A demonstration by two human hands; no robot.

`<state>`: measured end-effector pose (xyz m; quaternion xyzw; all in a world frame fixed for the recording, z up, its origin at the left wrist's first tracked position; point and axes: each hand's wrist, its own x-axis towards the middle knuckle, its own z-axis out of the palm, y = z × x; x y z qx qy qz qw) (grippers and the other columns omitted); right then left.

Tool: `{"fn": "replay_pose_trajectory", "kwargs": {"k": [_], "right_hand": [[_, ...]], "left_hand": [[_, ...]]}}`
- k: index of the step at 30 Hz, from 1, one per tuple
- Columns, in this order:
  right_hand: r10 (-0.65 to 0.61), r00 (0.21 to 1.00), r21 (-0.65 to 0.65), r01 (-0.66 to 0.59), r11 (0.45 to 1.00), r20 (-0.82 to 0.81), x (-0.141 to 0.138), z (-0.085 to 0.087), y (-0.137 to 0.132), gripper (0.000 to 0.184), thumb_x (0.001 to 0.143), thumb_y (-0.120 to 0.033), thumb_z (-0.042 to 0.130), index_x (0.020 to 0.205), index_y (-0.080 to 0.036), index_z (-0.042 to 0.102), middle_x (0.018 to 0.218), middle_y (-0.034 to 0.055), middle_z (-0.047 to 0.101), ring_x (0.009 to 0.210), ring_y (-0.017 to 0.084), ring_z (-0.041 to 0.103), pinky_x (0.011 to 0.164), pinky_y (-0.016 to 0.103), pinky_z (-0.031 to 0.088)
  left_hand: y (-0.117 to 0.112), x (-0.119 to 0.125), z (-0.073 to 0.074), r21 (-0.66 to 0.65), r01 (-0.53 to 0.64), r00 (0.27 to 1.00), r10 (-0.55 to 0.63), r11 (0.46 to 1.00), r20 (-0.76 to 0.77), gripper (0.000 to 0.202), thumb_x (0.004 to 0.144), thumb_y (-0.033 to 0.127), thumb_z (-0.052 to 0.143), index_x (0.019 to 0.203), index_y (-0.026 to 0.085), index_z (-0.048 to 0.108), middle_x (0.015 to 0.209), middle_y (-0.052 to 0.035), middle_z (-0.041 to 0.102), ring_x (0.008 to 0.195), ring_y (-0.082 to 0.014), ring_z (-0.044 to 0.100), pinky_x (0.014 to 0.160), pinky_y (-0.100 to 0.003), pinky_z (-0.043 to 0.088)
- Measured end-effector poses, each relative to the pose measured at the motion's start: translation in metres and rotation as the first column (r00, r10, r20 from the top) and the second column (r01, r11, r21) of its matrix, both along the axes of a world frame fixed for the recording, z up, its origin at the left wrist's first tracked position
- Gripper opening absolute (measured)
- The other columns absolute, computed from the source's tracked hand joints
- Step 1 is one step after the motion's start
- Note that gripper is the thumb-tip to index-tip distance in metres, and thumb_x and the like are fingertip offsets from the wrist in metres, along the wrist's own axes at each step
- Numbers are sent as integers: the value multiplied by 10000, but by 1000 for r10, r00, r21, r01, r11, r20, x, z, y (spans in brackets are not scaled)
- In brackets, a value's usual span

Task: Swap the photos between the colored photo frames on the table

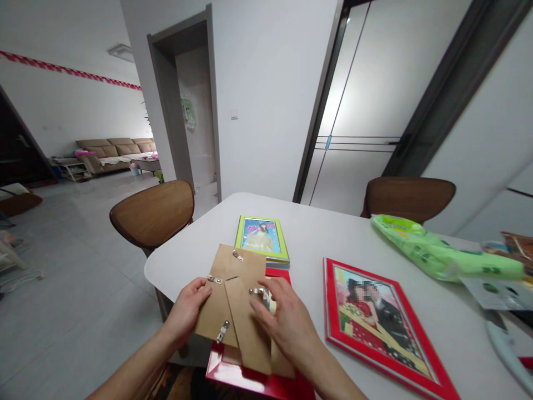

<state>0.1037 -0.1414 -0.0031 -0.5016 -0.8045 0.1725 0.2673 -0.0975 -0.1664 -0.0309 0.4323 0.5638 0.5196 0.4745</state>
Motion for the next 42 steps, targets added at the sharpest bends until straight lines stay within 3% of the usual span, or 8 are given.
{"fn": "replay_pose_trajectory", "kwargs": {"k": [7, 11, 14, 18, 25, 31, 37, 42], "right_hand": [[-202, 939, -138, 247, 959, 279, 39, -39, 12, 499, 706, -305, 432, 1160, -97, 422, 974, 150, 569, 861, 240, 549, 749, 341, 398], [-243, 960, -181, 267, 947, 141, 36, -39, 13, 536, 670, -208, 409, 1189, -79, 368, 916, 144, 598, 794, 216, 572, 701, 313, 405], [-353, 922, -452, 250, 856, -159, 35, -28, 13, 604, 670, -225, 399, 1249, -115, 267, 760, 78, 630, 609, 186, 593, 566, 293, 429], [-502, 661, -727, -98, 679, -558, 34, -11, 6, 730, 672, -240, 427, 1316, -211, 84, 832, 63, 653, 571, 186, 619, 524, 303, 464], [-531, 465, -685, -273, 675, -708, 23, 13, -3, 798, 681, -319, 547, 1315, -324, 61, 988, 37, 634, 687, 189, 630, 621, 332, 487], [-475, 511, -647, -232, 727, -716, 24, 13, 2, 787, 642, -323, 612, 1298, -278, 181, 806, 16, 645, 562, 140, 586, 533, 263, 465], [-376, 888, -478, 218, 851, -265, 41, -20, 21, 688, 686, -374, 502, 1280, -118, 268, 487, -36, 527, 466, 154, 516, 452, 251, 376], [-307, 931, -175, 341, 924, 199, 50, -42, 30, 581, 727, -349, 372, 1227, -52, 370, 636, 67, 607, 608, 219, 575, 586, 310, 401]], "left_hand": [[2, -80, -13, -90, -103, 980, 86, 991, -179, 249, 639, 387, 483, 716, 152, 503, 581, 15, 562, 503, -138, 530, 478, -225, 394], [5, -98, -23, -46, -149, 913, 119, 988, -390, 213, 645, 329, 493, 741, 143, 534, 583, 8, 553, 583, -179, 552, 569, -281, 422], [5, -96, -19, 65, -174, 828, 182, 983, -530, 260, 623, 239, 527, 866, 149, 545, 745, -24, 573, 826, -233, 541, 783, -367, 387], [-7, -53, 0, 206, -99, 766, 207, 974, -608, 358, 646, 175, 515, 1003, 156, 510, 1100, -74, 493, 1094, -228, 390, 971, -374, 241], [-34, 76, 22, 296, 539, 681, -200, 789, -705, 692, 586, 321, 670, 1187, 134, 382, 1270, -134, 369, 1131, -290, 357, 954, -423, 312], [-33, 73, 35, 389, 631, 589, -88, 671, -803, 516, 686, 101, 435, 1196, 129, 364, 1043, -110, 544, 915, -237, 502, 789, -350, 438], [-47, 16, 37, 378, 148, 810, 107, 914, -577, 496, 722, 147, 427, 1207, 174, 327, 969, -70, 553, 834, -183, 541, 717, -273, 453], [-50, -21, 1, 94, -3, 981, 21, 996, -194, 504, 686, 212, 442, 1170, 144, 318, 817, -32, 562, 745, -166, 559, 618, -241, 447]]}}
